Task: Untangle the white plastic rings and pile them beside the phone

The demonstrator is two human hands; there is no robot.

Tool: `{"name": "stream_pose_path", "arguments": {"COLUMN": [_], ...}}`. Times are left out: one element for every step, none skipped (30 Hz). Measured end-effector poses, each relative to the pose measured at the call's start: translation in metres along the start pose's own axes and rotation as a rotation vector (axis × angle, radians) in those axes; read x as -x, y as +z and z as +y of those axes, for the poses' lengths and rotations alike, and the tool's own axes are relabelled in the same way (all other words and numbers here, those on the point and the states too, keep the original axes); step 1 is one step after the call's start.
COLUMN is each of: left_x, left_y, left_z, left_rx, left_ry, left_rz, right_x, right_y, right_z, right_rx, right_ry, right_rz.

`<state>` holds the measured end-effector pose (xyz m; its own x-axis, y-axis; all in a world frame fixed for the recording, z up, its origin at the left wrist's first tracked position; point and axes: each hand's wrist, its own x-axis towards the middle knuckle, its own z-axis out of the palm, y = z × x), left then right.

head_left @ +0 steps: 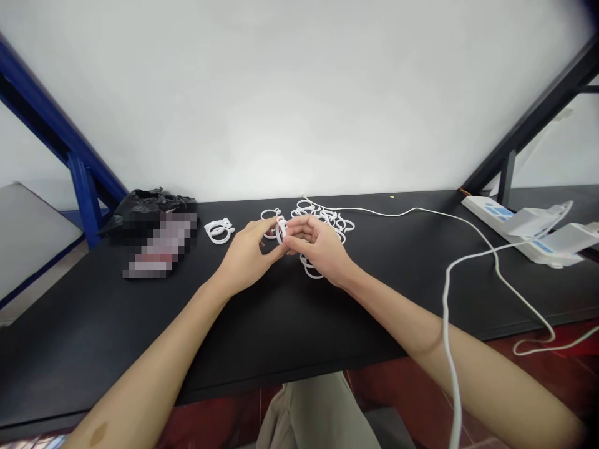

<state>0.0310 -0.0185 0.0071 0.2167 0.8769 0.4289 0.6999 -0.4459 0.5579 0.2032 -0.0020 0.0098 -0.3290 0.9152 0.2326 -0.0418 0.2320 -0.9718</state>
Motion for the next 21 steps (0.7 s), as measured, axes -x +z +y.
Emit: {"name": "stream_pose_path", "arguments": {"left_x": [-0.0001, 0.0, 0.0003, 0.0006, 0.001, 0.0014, 0.0018, 0.0021, 0.0023, 0.0026, 0.0029, 0.0033, 0.0037, 0.004, 0.0043, 0.0044, 0.0044, 0.0043, 0.0041, 0.0039, 0.0037], "left_y": [-0.0011, -0.002, -0.0027, -0.0033, -0.0037, -0.004, -0.0044, -0.0047, -0.0049, -0.0051, -0.0052, -0.0052, -0.0051, -0.0049, -0.0047, -0.0044, -0.0042, -0.004, -0.0039, -0.0038, -0.0036], "left_z": [0.0002, 0.0004, 0.0004, 0.0003, 0.0002, 0.0001, 0.0, 0.0, -0.0001, -0.0001, -0.0001, -0.0001, 0.0, 0.0003, 0.0006, 0.0011, 0.0016, 0.0022, 0.0028, 0.0034, 0.0039], "left_rx": [0.008, 0.011, 0.008, 0.003, -0.001, -0.004, -0.004, -0.002, 0.001, 0.002, 0.0, -0.002, -0.006, -0.008, -0.009, -0.008, -0.005, -0.002, 0.002, 0.005, 0.007], "left_ry": [0.005, 0.011, 0.02, 0.033, 0.046, 0.058, 0.068, 0.076, 0.08, 0.082, 0.08, 0.072, 0.059, 0.043, 0.029, 0.022, 0.021, 0.025, 0.03, 0.033, 0.034], "left_rz": [-0.002, -0.004, -0.011, -0.022, -0.039, -0.059, -0.077, -0.093, -0.104, -0.112, -0.115, -0.11, -0.102, -0.095, -0.091, -0.091, -0.095, -0.099, -0.101, -0.099, -0.095], "right_x": [0.0005, 0.001, 0.0016, 0.0021, 0.0025, 0.0028, 0.0028, 0.0026, 0.0023, 0.0019, 0.0015, 0.0011, 0.0008, 0.0006, 0.0004, 0.0003, 0.0003, 0.0003, 0.0004, 0.0004, 0.0004], "right_y": [0.0, -0.0001, -0.0002, -0.0005, -0.0008, -0.0011, -0.0016, -0.0022, -0.0029, -0.0036, -0.0044, -0.0051, -0.0057, -0.0062, -0.0065, -0.0067, -0.0068, -0.0069, -0.0068, -0.0068, -0.0067], "right_z": [0.0006, 0.0011, 0.0014, 0.0016, 0.0016, 0.0016, 0.0015, 0.0015, 0.0015, 0.0015, 0.0016, 0.0018, 0.0018, 0.0018, 0.0016, 0.0011, 0.0004, -0.0005, -0.0016, -0.0027, -0.0038], "right_rx": [0.046, 0.119, 0.212, 0.311, 0.399, 0.469, 0.517, 0.545, 0.56, 0.568, 0.574, 0.576, 0.575, 0.573, 0.568, 0.562, 0.554, 0.546, 0.539, 0.534, 0.532], "right_ry": [-0.026, -0.065, -0.111, -0.161, -0.207, -0.247, -0.277, -0.296, -0.304, -0.305, -0.302, -0.299, -0.297, -0.298, -0.299, -0.298, -0.295, -0.289, -0.284, -0.28, -0.277], "right_rz": [0.006, 0.014, 0.017, 0.014, 0.01, 0.007, 0.007, 0.01, 0.017, 0.025, 0.032, 0.037, 0.04, 0.047, 0.054, 0.061, 0.068, 0.074, 0.079, 0.083, 0.083]}}
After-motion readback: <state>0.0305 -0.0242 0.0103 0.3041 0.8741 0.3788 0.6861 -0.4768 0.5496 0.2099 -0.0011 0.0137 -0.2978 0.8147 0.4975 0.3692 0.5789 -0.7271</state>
